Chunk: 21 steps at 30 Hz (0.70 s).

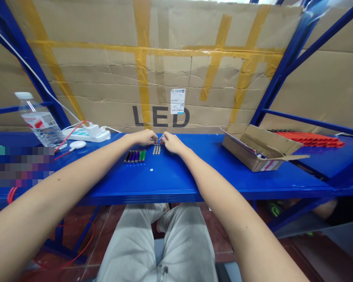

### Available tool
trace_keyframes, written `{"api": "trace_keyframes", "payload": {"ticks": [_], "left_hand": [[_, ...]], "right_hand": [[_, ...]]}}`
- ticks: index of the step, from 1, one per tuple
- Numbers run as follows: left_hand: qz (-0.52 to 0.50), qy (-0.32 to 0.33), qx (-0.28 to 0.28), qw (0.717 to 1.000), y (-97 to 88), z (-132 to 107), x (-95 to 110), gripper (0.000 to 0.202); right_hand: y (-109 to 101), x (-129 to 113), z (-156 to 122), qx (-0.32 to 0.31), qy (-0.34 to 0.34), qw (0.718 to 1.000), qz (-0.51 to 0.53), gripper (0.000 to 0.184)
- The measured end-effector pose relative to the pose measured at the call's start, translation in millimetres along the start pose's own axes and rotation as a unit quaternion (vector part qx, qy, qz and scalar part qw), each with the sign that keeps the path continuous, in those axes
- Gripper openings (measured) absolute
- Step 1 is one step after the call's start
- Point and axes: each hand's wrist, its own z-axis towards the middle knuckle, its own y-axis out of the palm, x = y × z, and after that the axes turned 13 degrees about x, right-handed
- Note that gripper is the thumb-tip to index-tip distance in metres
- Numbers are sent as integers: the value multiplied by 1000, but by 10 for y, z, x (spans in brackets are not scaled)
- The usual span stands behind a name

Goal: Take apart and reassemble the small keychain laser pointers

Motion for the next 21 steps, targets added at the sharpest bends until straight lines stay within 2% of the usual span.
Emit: {"api": "trace_keyframes", "payload": {"ticks": [16,21], "left_hand": [[-33,-6,-9,999,-13,-20,34,29],[-59,-26,11,998,-33,-66,6,29]], "right_hand": [[-6,65,8,-2,-2,1000,-1,18],[-42,90,19,26,17,999,30,17]]}}
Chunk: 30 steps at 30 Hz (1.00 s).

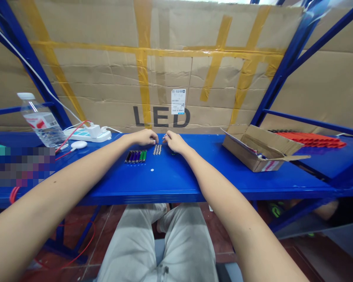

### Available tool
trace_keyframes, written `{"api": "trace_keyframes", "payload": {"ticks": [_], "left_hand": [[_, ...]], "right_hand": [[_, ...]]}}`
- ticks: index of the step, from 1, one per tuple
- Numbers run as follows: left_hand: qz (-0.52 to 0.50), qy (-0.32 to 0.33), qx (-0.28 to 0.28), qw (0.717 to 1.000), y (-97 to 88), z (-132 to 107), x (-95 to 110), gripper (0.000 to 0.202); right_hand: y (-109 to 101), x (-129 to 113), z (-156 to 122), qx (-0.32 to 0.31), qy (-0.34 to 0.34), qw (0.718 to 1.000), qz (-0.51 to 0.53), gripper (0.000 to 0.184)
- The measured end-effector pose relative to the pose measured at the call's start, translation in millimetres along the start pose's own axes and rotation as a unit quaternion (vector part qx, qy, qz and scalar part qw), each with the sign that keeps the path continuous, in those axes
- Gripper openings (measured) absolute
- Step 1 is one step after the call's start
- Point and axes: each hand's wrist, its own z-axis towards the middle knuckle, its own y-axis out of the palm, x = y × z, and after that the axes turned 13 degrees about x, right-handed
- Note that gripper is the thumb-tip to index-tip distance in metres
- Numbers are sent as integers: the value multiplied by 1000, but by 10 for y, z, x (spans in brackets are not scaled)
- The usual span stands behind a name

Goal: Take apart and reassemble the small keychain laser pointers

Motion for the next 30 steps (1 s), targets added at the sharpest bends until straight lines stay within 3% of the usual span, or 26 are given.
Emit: {"api": "trace_keyframes", "payload": {"ticks": [7,14,23,30], "left_hand": [[-54,-71,129,988,-82,-325,-47,32],[-164,-114,188,962,-227,-516,192,14],[-246,-134,152,948,-191,-527,355,17],[-151,-143,112,972,-171,-534,349,18]], "right_hand": [[-92,-79,-12,38,-20,999,29,17],[-129,-122,-30,45,-20,999,12,18],[-138,-87,-15,45,-12,999,4,19],[-178,-152,-41,37,-18,999,-13,19]]}}
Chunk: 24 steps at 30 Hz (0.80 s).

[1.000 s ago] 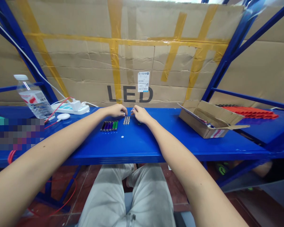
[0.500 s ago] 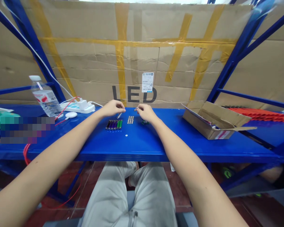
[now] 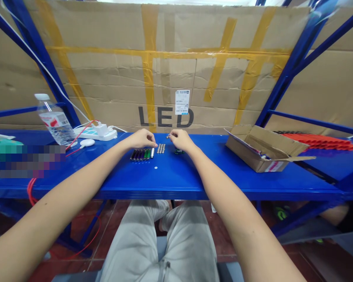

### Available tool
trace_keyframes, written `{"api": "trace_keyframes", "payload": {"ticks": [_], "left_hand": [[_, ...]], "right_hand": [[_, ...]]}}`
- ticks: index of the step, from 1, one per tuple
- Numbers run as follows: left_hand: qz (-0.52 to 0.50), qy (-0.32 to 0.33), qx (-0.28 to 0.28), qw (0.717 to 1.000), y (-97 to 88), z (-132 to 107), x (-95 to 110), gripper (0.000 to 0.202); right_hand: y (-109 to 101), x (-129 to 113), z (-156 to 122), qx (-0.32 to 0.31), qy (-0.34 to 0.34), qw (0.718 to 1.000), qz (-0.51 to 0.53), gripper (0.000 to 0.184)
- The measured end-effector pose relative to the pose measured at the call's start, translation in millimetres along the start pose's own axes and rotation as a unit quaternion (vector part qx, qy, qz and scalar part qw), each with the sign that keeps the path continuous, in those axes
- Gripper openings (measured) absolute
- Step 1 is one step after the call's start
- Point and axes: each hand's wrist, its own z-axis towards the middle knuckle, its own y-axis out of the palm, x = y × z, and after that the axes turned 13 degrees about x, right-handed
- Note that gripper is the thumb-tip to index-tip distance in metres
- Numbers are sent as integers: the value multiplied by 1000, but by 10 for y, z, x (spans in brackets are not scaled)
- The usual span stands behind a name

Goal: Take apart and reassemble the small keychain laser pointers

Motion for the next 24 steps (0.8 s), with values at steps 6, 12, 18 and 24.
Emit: {"api": "trace_keyframes", "payload": {"ticks": [6,12,18,24], "left_hand": [[48,-5,-31,998,40,7,-24,19],[83,-6,-24,996,66,1,-42,24],[107,-19,-14,994,79,-24,-7,25],[113,-23,-1,993,103,-22,-1,18]], "right_hand": [[8,2,5,-5,5,1000,-5,18],[39,61,14,-7,5,1000,-3,17],[54,79,14,-9,-2,1000,1,17],[51,83,14,-13,1,1000,2,17]]}}
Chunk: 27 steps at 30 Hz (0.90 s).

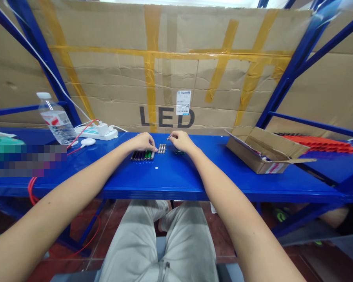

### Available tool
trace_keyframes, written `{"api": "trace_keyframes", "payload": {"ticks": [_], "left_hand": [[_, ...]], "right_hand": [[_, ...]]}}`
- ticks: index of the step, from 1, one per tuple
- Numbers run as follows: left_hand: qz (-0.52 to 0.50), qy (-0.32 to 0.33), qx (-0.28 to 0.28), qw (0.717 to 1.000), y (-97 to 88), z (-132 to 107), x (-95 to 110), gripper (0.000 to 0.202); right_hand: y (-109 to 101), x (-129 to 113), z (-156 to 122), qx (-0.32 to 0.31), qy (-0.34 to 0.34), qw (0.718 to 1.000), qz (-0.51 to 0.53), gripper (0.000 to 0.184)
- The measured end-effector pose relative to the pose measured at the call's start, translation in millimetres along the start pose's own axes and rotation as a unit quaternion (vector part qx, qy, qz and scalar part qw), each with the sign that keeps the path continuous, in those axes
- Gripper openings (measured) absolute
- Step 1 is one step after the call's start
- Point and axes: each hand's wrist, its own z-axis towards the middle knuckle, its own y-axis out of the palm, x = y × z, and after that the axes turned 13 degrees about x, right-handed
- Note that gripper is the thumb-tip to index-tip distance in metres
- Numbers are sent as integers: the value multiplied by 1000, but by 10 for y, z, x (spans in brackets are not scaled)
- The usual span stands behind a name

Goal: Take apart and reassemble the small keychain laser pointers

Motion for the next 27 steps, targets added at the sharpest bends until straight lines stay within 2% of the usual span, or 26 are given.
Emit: {"api": "trace_keyframes", "payload": {"ticks": [3,5,9,11,13,16,18,21,24,27], "left_hand": [[-29,3,25,999,22,16,-28,14],[-77,38,71,994,51,29,-42,10],[-175,127,154,964,132,32,2,16],[-201,135,174,955,165,16,52,20],[-209,140,191,949,182,-3,95,14],[-205,153,211,943,185,-19,123,4],[-201,157,222,941,185,-20,123,6],[-200,161,228,939,186,-22,121,13],[-213,175,212,937,180,-31,131,19],[-228,175,191,939,172,-32,136,18]], "right_hand": [[2,-1,-4,1,1,1000,11,17],[7,-13,-6,2,7,1000,29,18],[19,-82,-14,-11,28,995,96,19],[19,-131,-24,-25,37,990,134,20],[13,-179,-37,-39,40,985,160,21],[6,-230,-60,-65,50,978,190,19],[8,-243,-71,-69,66,971,220,16],[16,-235,-76,-60,81,955,277,29],[15,-215,-75,-68,75,948,302,38],[7,-201,-72,-65,68,949,302,39]]}}
